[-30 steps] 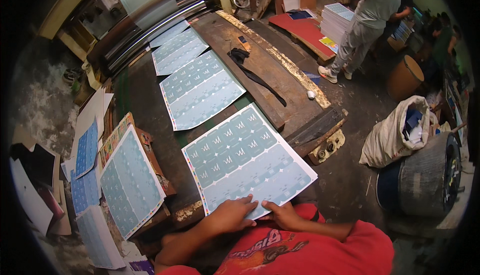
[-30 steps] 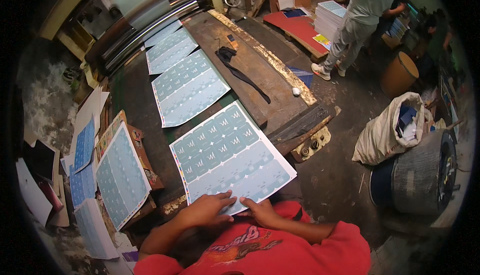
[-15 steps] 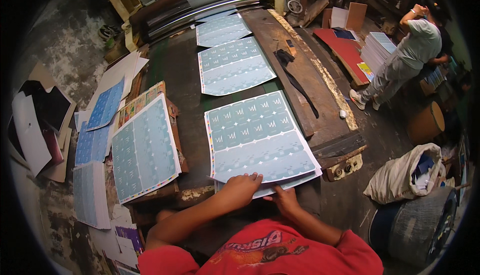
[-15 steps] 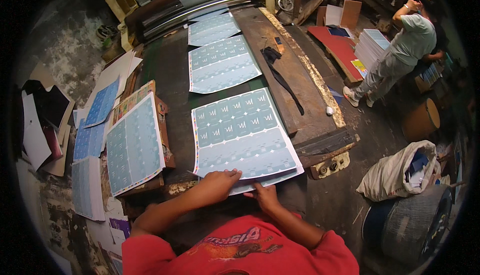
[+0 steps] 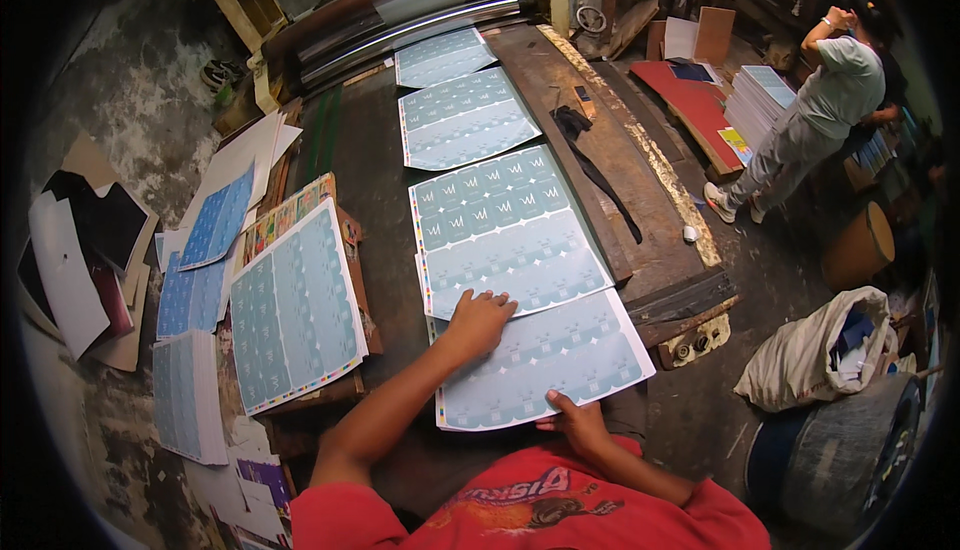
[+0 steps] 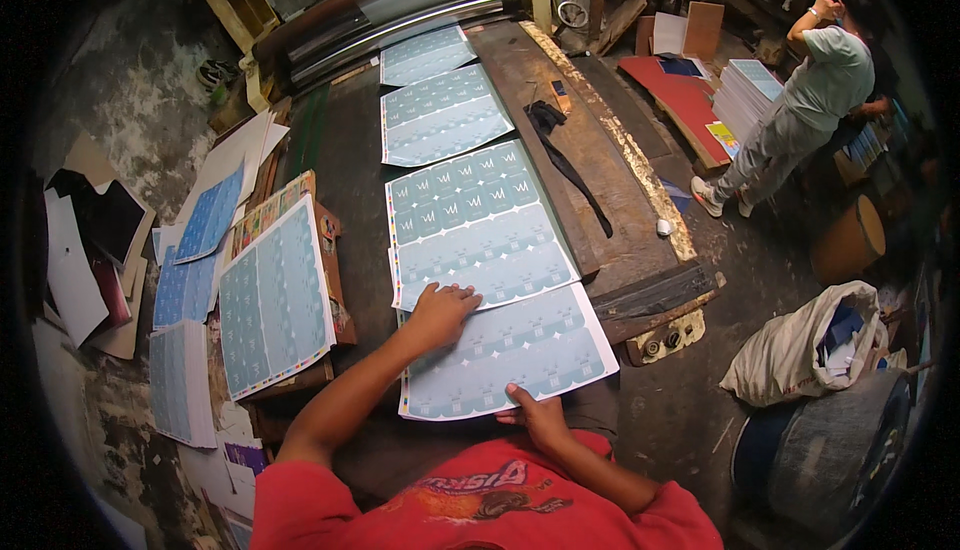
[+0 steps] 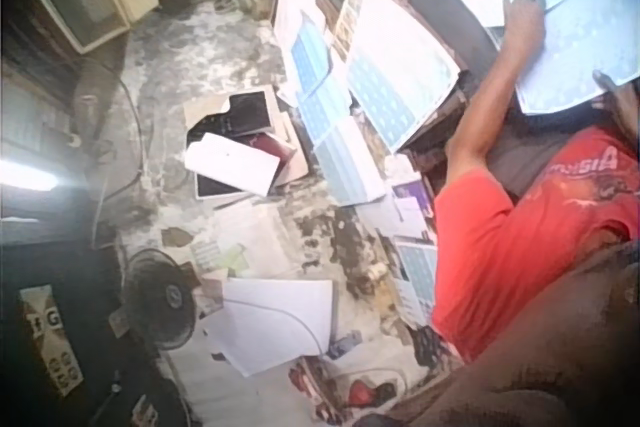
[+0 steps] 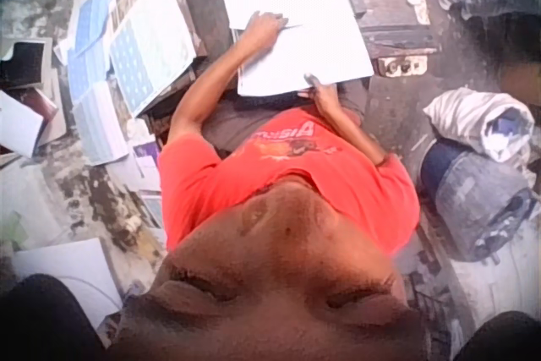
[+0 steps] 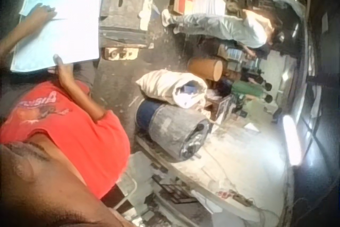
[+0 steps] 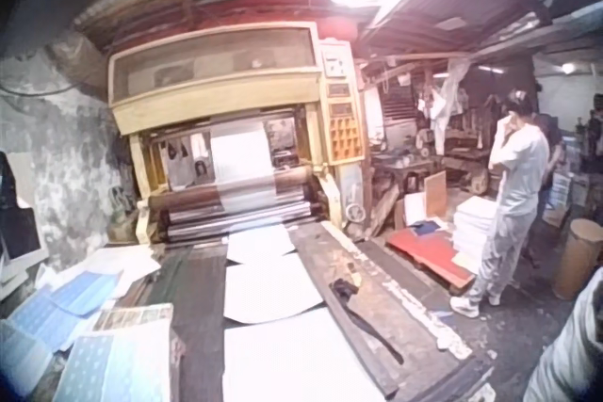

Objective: The person stacks printed sheets of paper onto piles by hand on a workstation next to a printing machine.

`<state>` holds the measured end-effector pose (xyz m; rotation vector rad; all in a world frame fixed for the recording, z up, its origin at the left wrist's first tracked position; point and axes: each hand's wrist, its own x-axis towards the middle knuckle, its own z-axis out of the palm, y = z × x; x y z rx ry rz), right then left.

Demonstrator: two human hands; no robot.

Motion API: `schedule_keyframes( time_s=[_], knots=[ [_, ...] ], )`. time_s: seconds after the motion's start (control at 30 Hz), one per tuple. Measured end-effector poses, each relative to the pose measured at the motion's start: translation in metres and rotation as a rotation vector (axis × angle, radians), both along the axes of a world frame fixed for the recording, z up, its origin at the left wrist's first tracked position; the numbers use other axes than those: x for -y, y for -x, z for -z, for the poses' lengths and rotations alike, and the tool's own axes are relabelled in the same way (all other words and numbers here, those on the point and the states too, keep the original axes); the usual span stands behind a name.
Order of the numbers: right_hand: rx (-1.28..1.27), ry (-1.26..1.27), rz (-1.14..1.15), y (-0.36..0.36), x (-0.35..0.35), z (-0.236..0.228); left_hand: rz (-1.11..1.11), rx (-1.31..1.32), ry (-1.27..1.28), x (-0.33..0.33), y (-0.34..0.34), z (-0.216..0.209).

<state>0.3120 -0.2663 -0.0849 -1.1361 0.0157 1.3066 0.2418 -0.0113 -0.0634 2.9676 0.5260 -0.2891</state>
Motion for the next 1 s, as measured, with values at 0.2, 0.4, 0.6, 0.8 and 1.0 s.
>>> schedule_keyframes(
  time_s=[0.2,0.4,0.6,0.8,1.0],
  knots=[
    [-0.033,-0.031,-0.014,0.003,0.012,-0.006,-0.046,0.111,-0.030,-0.037,-0.013,0.015],
    [-0.062,-0.016,-0.029,0.008,0.020,-0.015,-0.092,0.086,-0.048,-0.071,-0.027,0.020],
    [-0.116,-0.036,-0.028,0.009,0.032,-0.012,-0.322,0.104,-0.176,-0.073,-0.042,0.001],
    [-0.145,-0.036,0.006,0.010,0.035,-0.021,0.086,-0.272,0.403,0.053,-0.009,-0.048],
    [-0.135,-0.089,-0.011,0.011,0.029,-0.024,0.240,-0.321,0.395,0.124,0.040,-0.086]
  ],
)
